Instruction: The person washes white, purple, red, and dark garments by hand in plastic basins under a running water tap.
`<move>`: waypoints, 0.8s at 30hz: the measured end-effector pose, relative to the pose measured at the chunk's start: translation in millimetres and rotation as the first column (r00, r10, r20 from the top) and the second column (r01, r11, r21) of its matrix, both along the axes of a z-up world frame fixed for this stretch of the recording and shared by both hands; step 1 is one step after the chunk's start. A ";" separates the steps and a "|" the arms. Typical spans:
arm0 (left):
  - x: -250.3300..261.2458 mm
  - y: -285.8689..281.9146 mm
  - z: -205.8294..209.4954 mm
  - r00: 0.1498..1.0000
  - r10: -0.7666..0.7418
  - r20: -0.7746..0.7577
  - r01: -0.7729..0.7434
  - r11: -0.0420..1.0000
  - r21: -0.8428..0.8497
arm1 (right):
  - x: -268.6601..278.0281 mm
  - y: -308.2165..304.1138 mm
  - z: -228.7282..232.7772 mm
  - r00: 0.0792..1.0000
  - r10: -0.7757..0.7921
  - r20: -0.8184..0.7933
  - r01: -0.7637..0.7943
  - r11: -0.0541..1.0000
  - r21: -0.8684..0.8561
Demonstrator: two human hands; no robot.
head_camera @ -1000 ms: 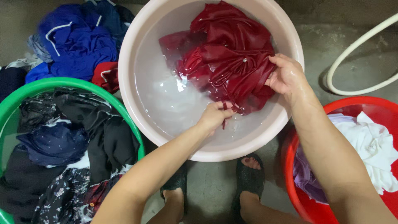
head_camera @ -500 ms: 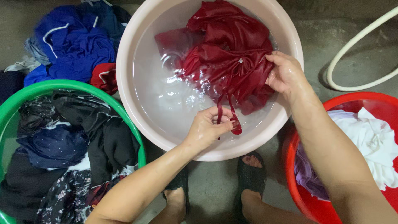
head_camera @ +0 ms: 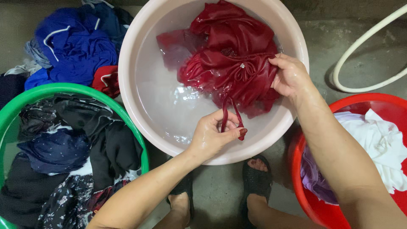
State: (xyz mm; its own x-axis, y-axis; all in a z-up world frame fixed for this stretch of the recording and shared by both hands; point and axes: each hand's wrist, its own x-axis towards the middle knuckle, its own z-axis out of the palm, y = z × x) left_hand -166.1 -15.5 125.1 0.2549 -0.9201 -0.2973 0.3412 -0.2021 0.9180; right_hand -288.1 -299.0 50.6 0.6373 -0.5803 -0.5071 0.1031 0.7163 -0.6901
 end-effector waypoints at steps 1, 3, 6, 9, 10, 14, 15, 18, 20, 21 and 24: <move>0.2 0.3 0.3 1.000 -0.005 0.011 0.005 1.000 0.007 | 0.0 0.6 0.0 1.000 0.004 0.001 -0.004 1.000 0.001; -2.0 -0.7 -0.3 0.997 0.024 0.070 -0.023 1.000 -0.015 | -0.7 0.7 -0.7 1.000 0.009 0.002 -0.009 1.000 0.001; -3.6 -1.3 -1.1 0.997 0.042 0.062 -0.041 0.999 -0.027 | -0.6 0.2 -3.4 1.000 0.014 -0.013 -0.014 1.000 0.001; -4.3 -1.4 -0.1 0.993 0.058 0.103 -0.053 0.997 -0.055 | -1.9 0.1 -6.7 1.000 0.017 0.014 -0.017 1.000 0.020; -4.2 -1.4 0.3 0.989 0.067 0.134 -0.058 0.996 -0.069 | -2.4 0.0 -7.6 1.000 0.018 0.007 -0.018 1.000 0.017; -3.0 -1.4 3.0 0.989 0.057 0.139 -0.041 0.992 -0.115 | -4.3 -0.6 -12.8 1.000 0.016 -0.006 -0.016 1.000 0.016; -3.6 -1.3 4.1 0.991 0.054 0.124 -0.043 0.994 -0.097 | -4.5 -0.9 -14.8 1.000 0.013 -0.005 -0.013 1.000 0.018; -3.6 -1.1 7.3 0.992 0.041 0.120 -0.035 0.998 -0.053 | -5.4 -2.2 -18.7 1.000 0.017 0.011 -0.018 1.000 0.005; -3.3 -1.9 9.0 0.995 0.035 0.097 -0.031 0.999 -0.039 | -4.5 -1.0 -18.6 1.000 0.013 -0.016 -0.013 1.000 -0.003; -3.7 -2.4 9.7 0.997 0.035 0.069 -0.032 0.999 -0.039 | -3.8 -0.5 -17.7 1.000 0.010 -0.030 -0.010 1.000 -0.007; -3.0 -0.3 11.3 0.998 0.022 0.063 -0.019 0.999 -0.048 | -3.3 1.2 -13.3 1.000 0.013 -0.026 -0.013 1.000 -0.001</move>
State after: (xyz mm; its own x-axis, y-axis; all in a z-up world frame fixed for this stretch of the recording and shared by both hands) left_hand -169.1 -15.8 136.4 0.2907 -0.9271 -0.2367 0.2859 -0.1519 0.9461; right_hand -291.4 -297.7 37.3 0.6315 -0.5726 -0.5229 0.0760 0.7168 -0.6931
